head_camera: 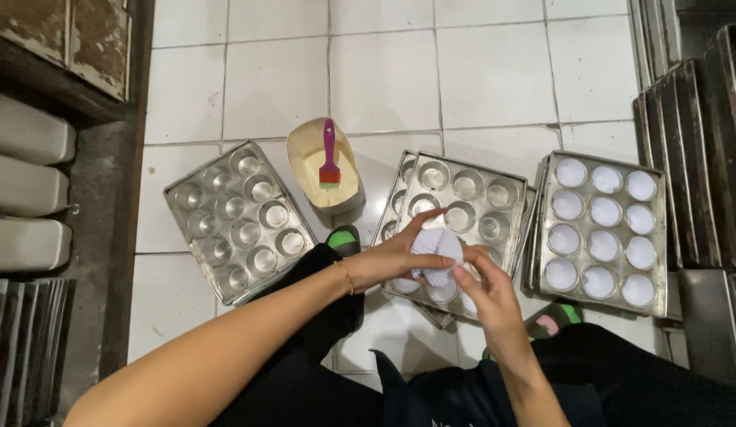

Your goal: Placing paper cupcake liners into metal muffin tins.

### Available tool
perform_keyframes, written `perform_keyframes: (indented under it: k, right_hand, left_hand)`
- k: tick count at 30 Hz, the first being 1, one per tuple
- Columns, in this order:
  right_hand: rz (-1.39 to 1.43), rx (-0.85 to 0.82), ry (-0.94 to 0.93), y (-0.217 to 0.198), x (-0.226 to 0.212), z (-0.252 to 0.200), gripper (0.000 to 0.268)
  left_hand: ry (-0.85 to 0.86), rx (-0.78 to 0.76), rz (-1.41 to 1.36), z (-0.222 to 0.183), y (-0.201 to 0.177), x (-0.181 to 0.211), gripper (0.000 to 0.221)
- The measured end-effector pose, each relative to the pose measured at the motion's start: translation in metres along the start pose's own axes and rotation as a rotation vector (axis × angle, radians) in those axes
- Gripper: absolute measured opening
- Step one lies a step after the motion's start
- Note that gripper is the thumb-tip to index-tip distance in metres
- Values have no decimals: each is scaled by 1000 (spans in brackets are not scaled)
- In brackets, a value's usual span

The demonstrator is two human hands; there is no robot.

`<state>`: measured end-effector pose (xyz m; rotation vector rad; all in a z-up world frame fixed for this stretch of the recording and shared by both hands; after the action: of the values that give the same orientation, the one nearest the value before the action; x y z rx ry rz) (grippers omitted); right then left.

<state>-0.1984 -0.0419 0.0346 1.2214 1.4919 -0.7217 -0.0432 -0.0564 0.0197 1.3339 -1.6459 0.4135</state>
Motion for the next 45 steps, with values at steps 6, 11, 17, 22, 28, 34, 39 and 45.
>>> perform_keyframes:
  k: [6, 11, 17, 22, 28, 34, 39, 45]
  right_hand:
    - [-158, 70, -205, -22, 2, 2, 12]
    - [-637, 234, -415, -12, -30, -8, 14]
    - [-1126, 262, -700, 18, -40, -23, 14]
    - [-1248, 264, -773, 27, -45, -26, 14]
    - [-1163, 218, -807, 26, -42, -25, 18]
    - [-1072, 537, -564, -6, -41, -18, 13]
    - [-384, 376, -147, -47, 39, 4, 15]
    - [-553, 207, -401, -26, -39, -7, 23]
  left_hand:
    - [48, 203, -142, 23, -34, -31, 62]
    - [49, 266, -157, 21, -35, -31, 43]
    - [138, 194, -105, 12, -5, -23, 47]
    - [148, 213, -80, 9, -3, -21, 55]
    - [128, 307, 213, 2, -7, -11, 51]
    - [199, 205, -110, 14, -8, -22, 45]
    - [179, 134, -192, 15, -5, -26, 41]
    - [156, 208, -216, 17, -15, -23, 39]
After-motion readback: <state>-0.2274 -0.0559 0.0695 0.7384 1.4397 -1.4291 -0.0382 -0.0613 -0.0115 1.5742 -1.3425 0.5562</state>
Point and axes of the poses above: each hand's wrist, its own z-axis towards the middle knuckle, its own y-axis out of the palm, x = y × z, the point moved 7 cm from there along z, towards the middle knuckle, and after that the axes turned 5 degrees about -z, right-handed, at the moved point
